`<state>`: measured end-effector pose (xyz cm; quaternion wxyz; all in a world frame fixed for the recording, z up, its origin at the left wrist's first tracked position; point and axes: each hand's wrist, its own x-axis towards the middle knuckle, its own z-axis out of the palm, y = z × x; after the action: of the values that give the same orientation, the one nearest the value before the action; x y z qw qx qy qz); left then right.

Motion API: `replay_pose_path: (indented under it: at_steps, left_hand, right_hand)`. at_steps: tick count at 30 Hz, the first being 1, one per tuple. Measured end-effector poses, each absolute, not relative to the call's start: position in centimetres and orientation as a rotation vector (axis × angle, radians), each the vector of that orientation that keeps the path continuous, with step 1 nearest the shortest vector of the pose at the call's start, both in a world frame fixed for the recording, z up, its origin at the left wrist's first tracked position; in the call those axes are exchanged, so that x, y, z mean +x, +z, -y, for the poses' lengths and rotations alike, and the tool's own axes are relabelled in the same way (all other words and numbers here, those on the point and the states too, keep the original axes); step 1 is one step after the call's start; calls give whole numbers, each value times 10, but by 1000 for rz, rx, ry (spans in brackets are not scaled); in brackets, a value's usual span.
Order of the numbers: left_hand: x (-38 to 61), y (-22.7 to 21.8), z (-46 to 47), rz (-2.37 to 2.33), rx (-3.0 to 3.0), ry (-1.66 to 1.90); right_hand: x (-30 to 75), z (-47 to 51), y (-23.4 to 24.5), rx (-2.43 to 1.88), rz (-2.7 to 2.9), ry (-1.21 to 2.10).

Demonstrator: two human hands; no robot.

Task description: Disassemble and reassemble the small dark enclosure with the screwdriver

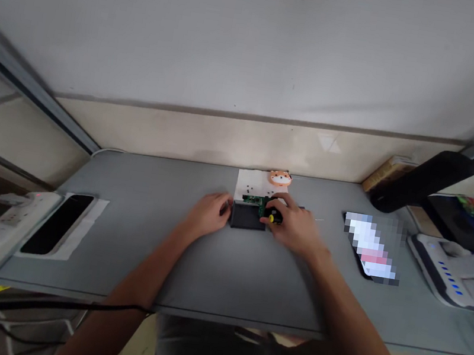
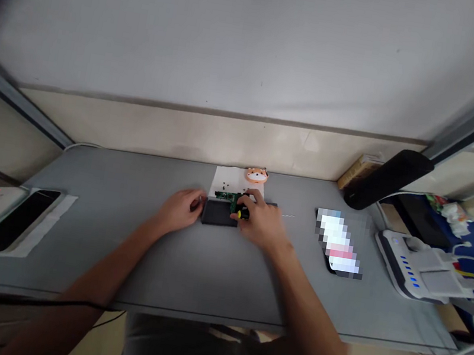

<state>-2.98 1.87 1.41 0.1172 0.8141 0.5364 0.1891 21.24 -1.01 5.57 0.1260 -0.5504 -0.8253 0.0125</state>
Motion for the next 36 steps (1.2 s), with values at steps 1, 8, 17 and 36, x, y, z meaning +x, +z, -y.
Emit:
replay_pose_path:
  at_steps: [1, 8, 17, 36]
  left_hand:
    - [-30, 14, -19, -1564, 2386, 551]
    - [-31, 11, -20, -1545, 2390, 519]
    - [-31, 11, -20, -1510, 2419, 497]
    - [-29, 18, -16, -1554, 2398, 475]
  right_hand:
    - [214, 9, 55, -1603, 2406, 48]
    - [204, 14, 54, -1555, 2531, 135]
    - [204, 11, 49, -1534, 2501, 168]
    - [217, 9, 58, -1129, 1948, 139]
